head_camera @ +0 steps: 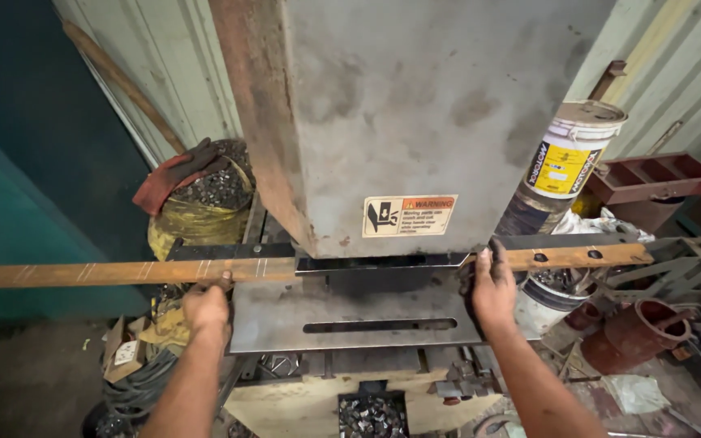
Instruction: Positioning a long metal bar into an ironworker machine to punch holes.
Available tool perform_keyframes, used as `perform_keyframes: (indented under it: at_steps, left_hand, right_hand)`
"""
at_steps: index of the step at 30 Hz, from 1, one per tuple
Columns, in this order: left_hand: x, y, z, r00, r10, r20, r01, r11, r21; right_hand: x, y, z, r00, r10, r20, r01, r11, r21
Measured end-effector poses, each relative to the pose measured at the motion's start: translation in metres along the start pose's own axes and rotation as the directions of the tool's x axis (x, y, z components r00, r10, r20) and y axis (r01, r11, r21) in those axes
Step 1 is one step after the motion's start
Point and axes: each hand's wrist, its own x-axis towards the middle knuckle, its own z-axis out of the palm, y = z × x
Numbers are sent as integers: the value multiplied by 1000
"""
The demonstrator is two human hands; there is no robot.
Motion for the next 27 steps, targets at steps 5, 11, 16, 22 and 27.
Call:
perform_keyframes:
  at_steps: [5,11,16,22,27]
  left_hand:
    - [1,3,4,999,3,-53,1,998,61]
    - [-5,7,5,998,48,-35,-46,998,43]
    - [-13,16,7,999,37,14,-37,999,-33]
    - [-6,15,1,1000,6,24,-5,1000,-20]
    - [74,-17,-42,961,-242,136,266,943,-202]
  right_hand:
    - [7,1,-1,994,-104,-31,103,994,-23]
    - [15,3,-4,973,173,-154,-189,977,-98]
    - [10,-14,1,986,53,-158,-98,951,-293]
    - [5,-43,6,961,254,-110,-268,952,-145]
    - [14,19,-1,989,-2,-146,-48,939,-341]
